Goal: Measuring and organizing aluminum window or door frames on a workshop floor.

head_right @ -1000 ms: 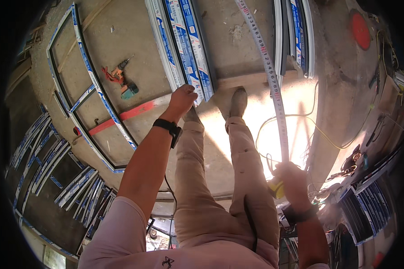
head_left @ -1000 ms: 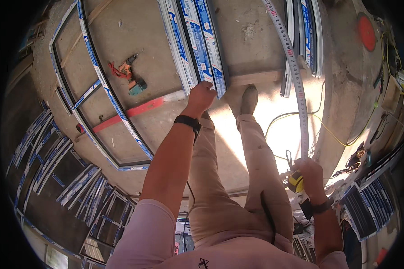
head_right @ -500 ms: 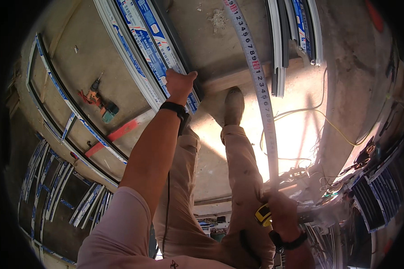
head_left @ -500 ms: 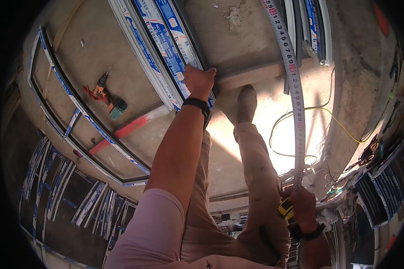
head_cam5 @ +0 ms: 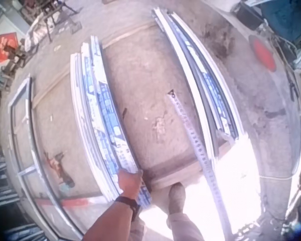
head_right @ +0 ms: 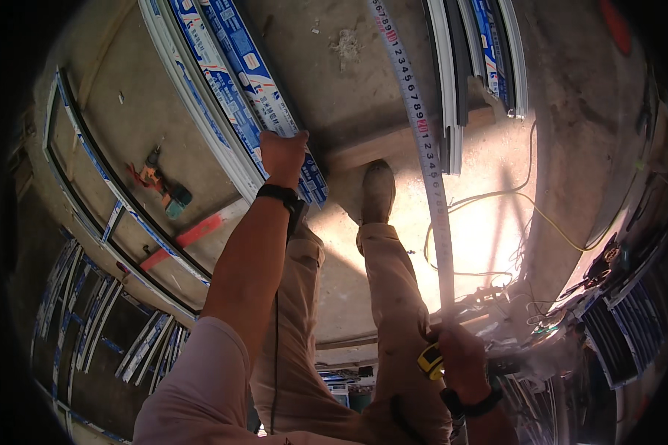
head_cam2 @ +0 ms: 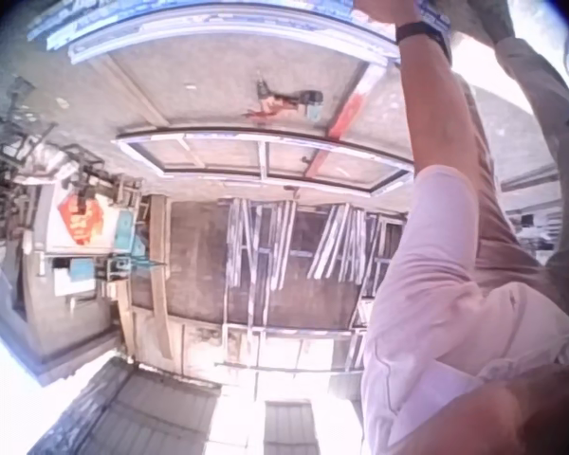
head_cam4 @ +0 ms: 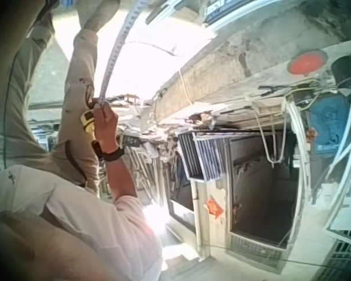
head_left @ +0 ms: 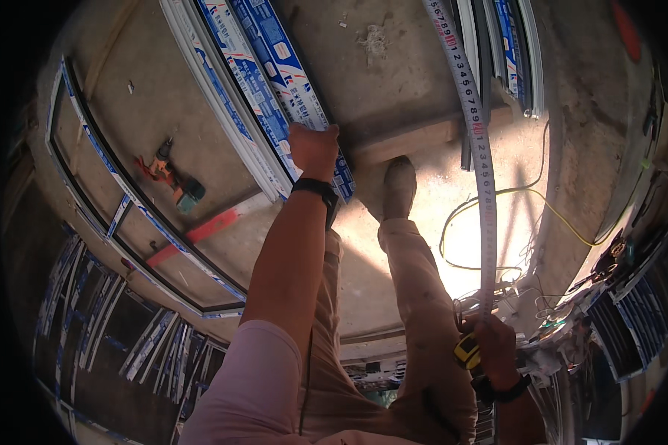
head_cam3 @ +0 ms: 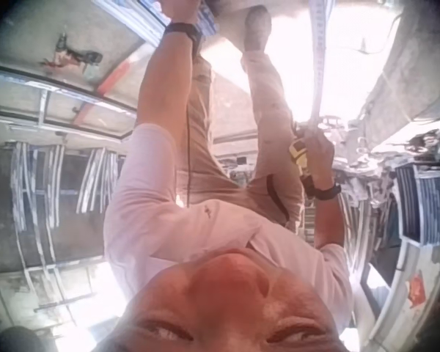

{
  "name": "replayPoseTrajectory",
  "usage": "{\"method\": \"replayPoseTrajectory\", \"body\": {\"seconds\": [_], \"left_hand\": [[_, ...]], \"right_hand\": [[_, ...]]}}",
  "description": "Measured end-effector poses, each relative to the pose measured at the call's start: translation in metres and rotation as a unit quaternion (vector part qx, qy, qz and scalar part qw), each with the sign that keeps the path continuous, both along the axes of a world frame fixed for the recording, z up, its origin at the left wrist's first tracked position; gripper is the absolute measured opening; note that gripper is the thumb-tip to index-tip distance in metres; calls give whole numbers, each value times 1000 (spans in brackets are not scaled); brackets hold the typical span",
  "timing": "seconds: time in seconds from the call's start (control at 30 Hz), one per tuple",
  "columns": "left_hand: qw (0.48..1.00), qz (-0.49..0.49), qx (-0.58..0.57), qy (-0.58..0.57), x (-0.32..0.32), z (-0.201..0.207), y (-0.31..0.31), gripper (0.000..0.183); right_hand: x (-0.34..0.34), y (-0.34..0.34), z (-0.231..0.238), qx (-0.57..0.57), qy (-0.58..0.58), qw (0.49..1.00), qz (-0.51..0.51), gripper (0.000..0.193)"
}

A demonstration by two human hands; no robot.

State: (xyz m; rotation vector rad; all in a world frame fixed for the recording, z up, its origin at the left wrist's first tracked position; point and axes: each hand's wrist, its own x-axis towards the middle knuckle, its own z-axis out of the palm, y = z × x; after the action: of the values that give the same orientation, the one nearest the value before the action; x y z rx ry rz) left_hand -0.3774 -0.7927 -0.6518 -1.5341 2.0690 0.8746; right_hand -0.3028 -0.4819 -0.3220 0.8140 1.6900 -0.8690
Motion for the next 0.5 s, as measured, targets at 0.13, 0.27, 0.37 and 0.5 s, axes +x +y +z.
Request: {"method": "replayPoseTrajectory", "body": {"seconds": [0.13, 0.27, 0.37, 0.5], "left_hand": [[983, -170, -50, 40, -8, -8, 32, 48], [994, -18, -86, 66, -22, -15, 36, 78], [984, -125, -40, 122, -42, -20, 39, 104], [988, -108, 4, 106, -60, -48, 52, 114]], "right_hand": [[-6, -1, -2, -12, -16, 1000, -20, 24], [-8, -1, -4, -13, -5, 1000, -1, 21], [-14, -1, -7, 18, -5, 1000, -18, 20], [-16, 5, -16, 26, 39, 998, 39, 20]]}}
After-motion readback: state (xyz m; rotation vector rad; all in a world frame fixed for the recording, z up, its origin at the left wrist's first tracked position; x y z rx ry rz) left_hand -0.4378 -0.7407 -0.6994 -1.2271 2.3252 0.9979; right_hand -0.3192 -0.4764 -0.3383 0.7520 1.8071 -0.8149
